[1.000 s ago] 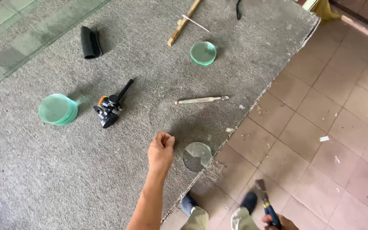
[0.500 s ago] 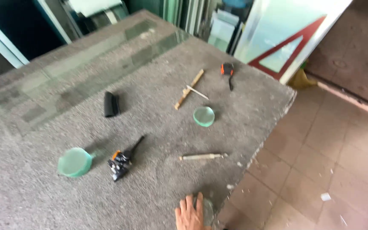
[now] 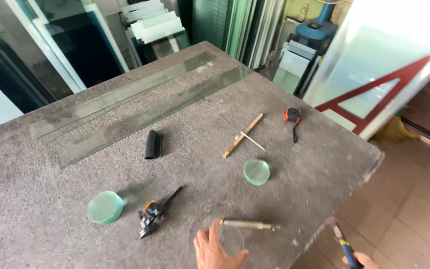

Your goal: Cutting a circle out of a glass sheet using specialized glass-cutting tools.

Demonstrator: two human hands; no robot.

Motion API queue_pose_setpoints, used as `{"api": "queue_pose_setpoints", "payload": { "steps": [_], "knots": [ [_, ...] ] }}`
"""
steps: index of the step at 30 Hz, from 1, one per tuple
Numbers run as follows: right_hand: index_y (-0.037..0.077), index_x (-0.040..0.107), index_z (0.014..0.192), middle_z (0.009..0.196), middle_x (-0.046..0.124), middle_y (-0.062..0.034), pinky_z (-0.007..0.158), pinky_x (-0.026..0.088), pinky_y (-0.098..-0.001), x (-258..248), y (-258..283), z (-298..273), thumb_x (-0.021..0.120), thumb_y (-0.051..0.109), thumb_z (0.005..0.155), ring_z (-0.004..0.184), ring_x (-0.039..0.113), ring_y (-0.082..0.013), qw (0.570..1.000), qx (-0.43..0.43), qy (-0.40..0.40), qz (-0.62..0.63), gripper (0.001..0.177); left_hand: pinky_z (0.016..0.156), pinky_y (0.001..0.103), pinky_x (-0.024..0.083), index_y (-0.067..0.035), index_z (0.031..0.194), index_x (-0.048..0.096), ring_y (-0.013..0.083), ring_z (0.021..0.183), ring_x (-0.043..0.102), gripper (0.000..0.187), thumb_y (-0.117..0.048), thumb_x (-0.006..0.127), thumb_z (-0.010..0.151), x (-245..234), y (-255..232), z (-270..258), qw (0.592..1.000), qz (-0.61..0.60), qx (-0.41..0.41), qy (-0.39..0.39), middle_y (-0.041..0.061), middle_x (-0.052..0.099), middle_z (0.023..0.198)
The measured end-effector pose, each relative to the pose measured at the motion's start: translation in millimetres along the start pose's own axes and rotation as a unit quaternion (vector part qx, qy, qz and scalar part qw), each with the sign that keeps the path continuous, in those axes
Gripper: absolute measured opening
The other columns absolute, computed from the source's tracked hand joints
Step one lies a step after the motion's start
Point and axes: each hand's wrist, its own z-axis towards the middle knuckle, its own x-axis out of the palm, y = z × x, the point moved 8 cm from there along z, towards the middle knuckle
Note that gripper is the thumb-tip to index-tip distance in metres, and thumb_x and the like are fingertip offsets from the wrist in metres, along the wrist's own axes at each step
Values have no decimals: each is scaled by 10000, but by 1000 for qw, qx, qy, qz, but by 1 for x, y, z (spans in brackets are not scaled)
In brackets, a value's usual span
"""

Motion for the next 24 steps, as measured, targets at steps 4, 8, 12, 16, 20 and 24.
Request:
{"api": "queue_pose_setpoints", "payload": {
  "steps": [4,8,12,16,20,24],
  "knots": [
    [158,814,1004,832,742,-144,845,568,-412,-29,241,86,926,268,690,878,728,-278,921,172,-173,-302,351,948,486,457,-146,1435,483,363,1089,499,1156,-336,994,415,-25,-105,66,994,-36,73,-76,148,493,1203],
    [120,737,1113,950,703,-162,806,559,-450,-33,327,146,888,266,661,908,705,-350,916,134,-194,-325,499,1004,470,432,-159,1439,471,354,1139,496,1025,-319,958,552,28,-164,128,994,49,92,-16,131,495,1198],
    [127,665,1160,1155,645,-129,941,513,-462,-37,363,201,799,245,735,1073,641,-350,932,-7,-231,-280,461,1012,476,393,-170,1501,370,341,1218,434,1100,-362,960,592,77,-179,186,984,139,25,108,141,433,1305],
    [123,534,1299,1284,570,-182,1018,420,-528,-32,401,207,783,310,743,1225,515,-395,916,-119,-205,-322,637,1068,471,380,-186,1515,360,325,1272,423,1105,-389,959,609,100,-177,198,975,176,6,134,131,423,1350],
    [106,490,1336,1310,542,-183,1021,391,-569,-23,394,214,789,367,725,1245,509,-387,910,-112,-171,-360,729,1086,513,328,-190,1549,260,349,1333,312,1196,-426,989,630,104,-184,203,942,221,-83,240,158,317,1391],
    [71,543,1272,1095,629,-138,972,487,-473,-12,279,238,741,307,804,1037,630,-317,900,-220,-215,-307,560,931,500,492,-260,1572,340,352,1275,404,1147,-454,953,622,129,-173,200,931,253,-52,259,163,364,1411]
  ]
}}
